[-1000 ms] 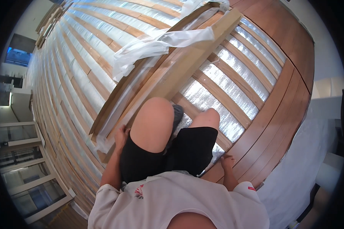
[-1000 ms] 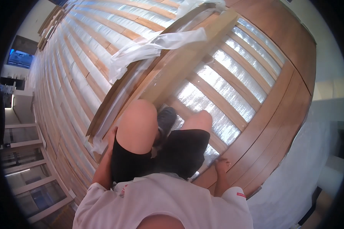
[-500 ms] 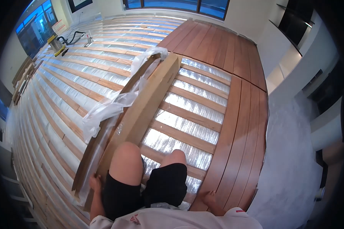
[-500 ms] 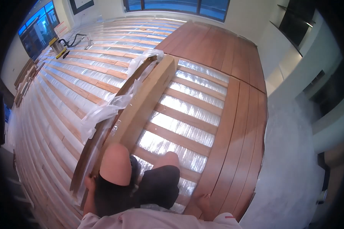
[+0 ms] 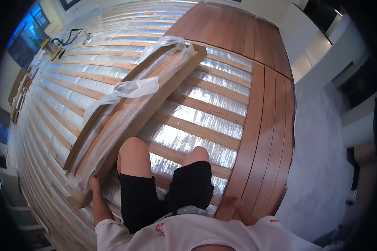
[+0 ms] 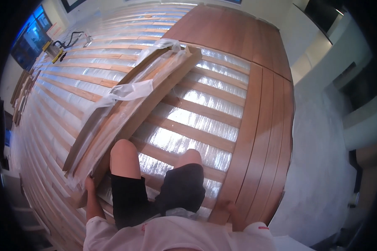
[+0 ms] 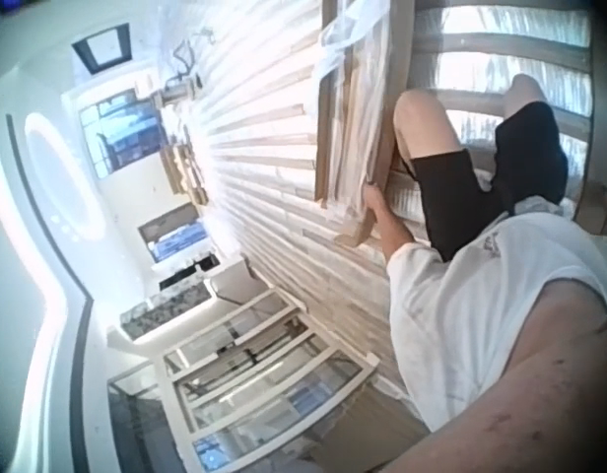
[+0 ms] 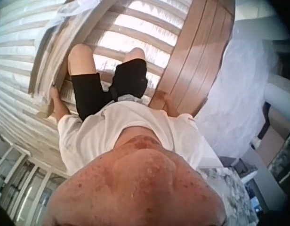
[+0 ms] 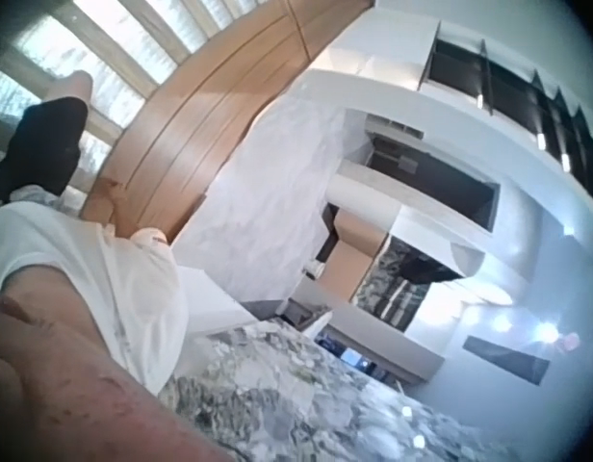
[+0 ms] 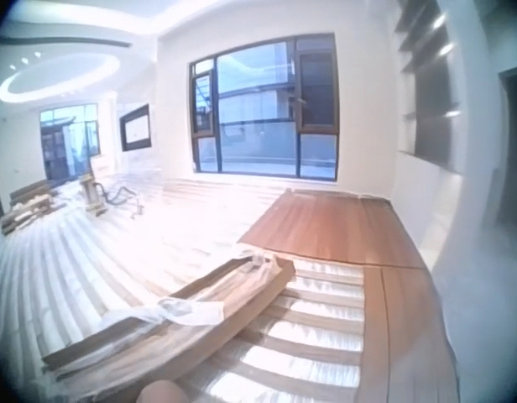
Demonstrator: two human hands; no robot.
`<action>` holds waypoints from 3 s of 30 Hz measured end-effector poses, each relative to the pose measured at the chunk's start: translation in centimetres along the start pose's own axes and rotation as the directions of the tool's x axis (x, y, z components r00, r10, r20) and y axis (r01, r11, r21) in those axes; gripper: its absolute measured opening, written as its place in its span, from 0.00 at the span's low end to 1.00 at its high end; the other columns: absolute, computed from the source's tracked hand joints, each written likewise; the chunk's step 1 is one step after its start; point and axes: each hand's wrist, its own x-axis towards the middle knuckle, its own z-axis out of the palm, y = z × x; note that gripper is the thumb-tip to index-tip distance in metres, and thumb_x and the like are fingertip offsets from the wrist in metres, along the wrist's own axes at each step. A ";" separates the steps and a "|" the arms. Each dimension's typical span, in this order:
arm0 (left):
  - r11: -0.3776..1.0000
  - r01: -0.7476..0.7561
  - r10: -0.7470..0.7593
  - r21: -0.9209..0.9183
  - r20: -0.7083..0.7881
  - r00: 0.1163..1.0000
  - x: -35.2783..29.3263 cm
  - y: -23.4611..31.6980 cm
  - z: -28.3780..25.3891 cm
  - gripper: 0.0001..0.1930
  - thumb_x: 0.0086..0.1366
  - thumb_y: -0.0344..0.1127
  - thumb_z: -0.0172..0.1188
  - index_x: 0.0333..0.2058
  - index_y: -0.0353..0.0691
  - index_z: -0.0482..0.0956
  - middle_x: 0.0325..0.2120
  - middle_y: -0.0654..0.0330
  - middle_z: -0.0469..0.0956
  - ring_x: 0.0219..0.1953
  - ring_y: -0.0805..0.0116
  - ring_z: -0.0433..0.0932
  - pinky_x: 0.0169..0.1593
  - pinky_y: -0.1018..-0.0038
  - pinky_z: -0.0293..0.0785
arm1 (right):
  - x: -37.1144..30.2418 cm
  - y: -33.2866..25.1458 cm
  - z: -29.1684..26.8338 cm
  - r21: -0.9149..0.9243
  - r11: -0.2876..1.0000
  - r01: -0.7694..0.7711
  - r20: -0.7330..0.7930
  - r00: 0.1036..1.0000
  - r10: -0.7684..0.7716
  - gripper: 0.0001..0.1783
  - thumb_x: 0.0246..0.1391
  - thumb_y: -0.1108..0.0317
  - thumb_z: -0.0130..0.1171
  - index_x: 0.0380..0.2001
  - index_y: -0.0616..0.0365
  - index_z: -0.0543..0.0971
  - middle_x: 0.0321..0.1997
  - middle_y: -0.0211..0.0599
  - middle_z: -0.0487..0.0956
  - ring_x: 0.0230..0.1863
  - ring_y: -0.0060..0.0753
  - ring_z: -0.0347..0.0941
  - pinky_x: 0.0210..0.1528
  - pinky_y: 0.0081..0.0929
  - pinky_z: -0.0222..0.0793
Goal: The person opens a cardboard box using a utility knife, removes planks of wood flooring, and places them onto a subfloor grid.
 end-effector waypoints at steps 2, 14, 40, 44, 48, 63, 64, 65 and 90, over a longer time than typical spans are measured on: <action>0.998 -0.053 0.054 0.044 -0.014 0.998 -0.1 -0.3 -0.2 0.16 0.57 0.37 0.62 0.43 0.37 0.78 0.40 0.43 0.80 0.45 0.42 0.78 0.49 0.53 0.73 | -1.1 0.0 -0.9 0.050 0.998 -0.034 0.088 0.996 0.030 0.33 0.59 0.46 0.53 0.54 0.66 0.72 0.50 0.56 0.77 0.49 0.57 0.75 0.49 0.46 0.73; 0.983 -0.181 0.180 -0.008 0.182 0.967 0.3 -3.2 -0.2 0.28 0.69 0.57 0.46 0.35 0.34 0.82 0.31 0.43 0.81 0.37 0.45 0.81 0.43 0.54 0.73 | 1.7 -10.2 -4.8 0.878 0.476 -0.049 0.079 0.996 -0.045 0.17 0.62 0.55 0.51 0.42 0.58 0.76 0.36 0.37 0.79 0.34 0.35 0.77 0.35 0.35 0.75; 0.590 -0.799 0.766 -0.119 -0.231 0.600 20.4 25.9 9.5 0.25 0.68 0.42 0.51 0.60 0.37 0.69 0.61 0.48 0.67 0.61 0.46 0.65 0.62 0.52 0.59 | -30.8 -25.6 7.8 0.650 0.713 -0.265 -0.049 0.921 0.387 0.17 0.59 0.58 0.58 0.46 0.59 0.80 0.40 0.42 0.81 0.41 0.34 0.78 0.44 0.33 0.75; 0.525 -0.838 0.797 -0.148 -0.258 0.545 22.6 24.1 9.5 0.24 0.68 0.41 0.49 0.60 0.37 0.70 0.60 0.46 0.67 0.61 0.45 0.65 0.62 0.53 0.59 | -36.5 -36.2 12.4 0.935 0.240 -0.260 0.140 0.895 0.423 0.23 0.56 0.55 0.60 0.50 0.59 0.78 0.49 0.48 0.80 0.48 0.40 0.77 0.51 0.34 0.72; 0.516 -0.824 0.775 -0.236 -0.282 0.566 23.5 24.3 9.8 0.23 0.69 0.40 0.46 0.59 0.34 0.71 0.60 0.44 0.66 0.61 0.43 0.65 0.64 0.53 0.58 | -39.9 -42.8 14.0 0.853 0.424 -0.305 0.015 0.825 0.565 0.23 0.56 0.54 0.60 0.49 0.59 0.78 0.48 0.49 0.81 0.48 0.41 0.77 0.51 0.35 0.72; 0.423 -0.813 0.847 -0.399 -0.146 0.512 23.4 22.9 10.4 0.15 0.61 0.34 0.56 0.45 0.33 0.76 0.53 0.41 0.71 0.56 0.43 0.68 0.59 0.54 0.63 | -46.5 -39.9 32.2 0.404 0.876 -0.263 0.008 0.959 0.284 0.21 0.48 0.58 0.65 0.42 0.61 0.80 0.39 0.47 0.83 0.39 0.46 0.81 0.41 0.38 0.78; 0.455 -0.769 0.849 -0.449 -0.042 0.527 24.0 22.9 9.6 0.14 0.62 0.35 0.55 0.43 0.33 0.76 0.50 0.42 0.73 0.54 0.43 0.70 0.58 0.55 0.64 | -45.4 -39.9 32.2 0.708 0.641 -0.297 0.036 0.921 0.387 0.19 0.52 0.60 0.63 0.44 0.62 0.80 0.37 0.46 0.83 0.37 0.44 0.81 0.39 0.36 0.78; 0.489 -0.712 0.845 -0.505 0.072 0.529 23.5 23.1 9.0 0.13 0.63 0.37 0.54 0.42 0.33 0.75 0.48 0.42 0.75 0.51 0.42 0.72 0.56 0.56 0.66 | -45.3 -39.2 32.0 0.857 0.407 -0.316 0.120 0.891 0.438 0.18 0.55 0.61 0.61 0.44 0.63 0.79 0.36 0.45 0.83 0.35 0.42 0.81 0.37 0.34 0.78; 0.679 -0.730 0.717 -0.080 0.285 0.636 24.1 15.2 8.2 0.41 0.43 0.49 0.75 0.54 0.39 0.69 0.49 0.40 0.70 0.53 0.38 0.70 0.55 0.54 0.69 | -41.1 -24.3 37.6 0.638 -0.755 0.151 0.068 0.966 0.251 0.16 0.61 0.64 0.47 0.44 0.65 0.74 0.35 0.54 0.79 0.33 0.49 0.78 0.33 0.40 0.76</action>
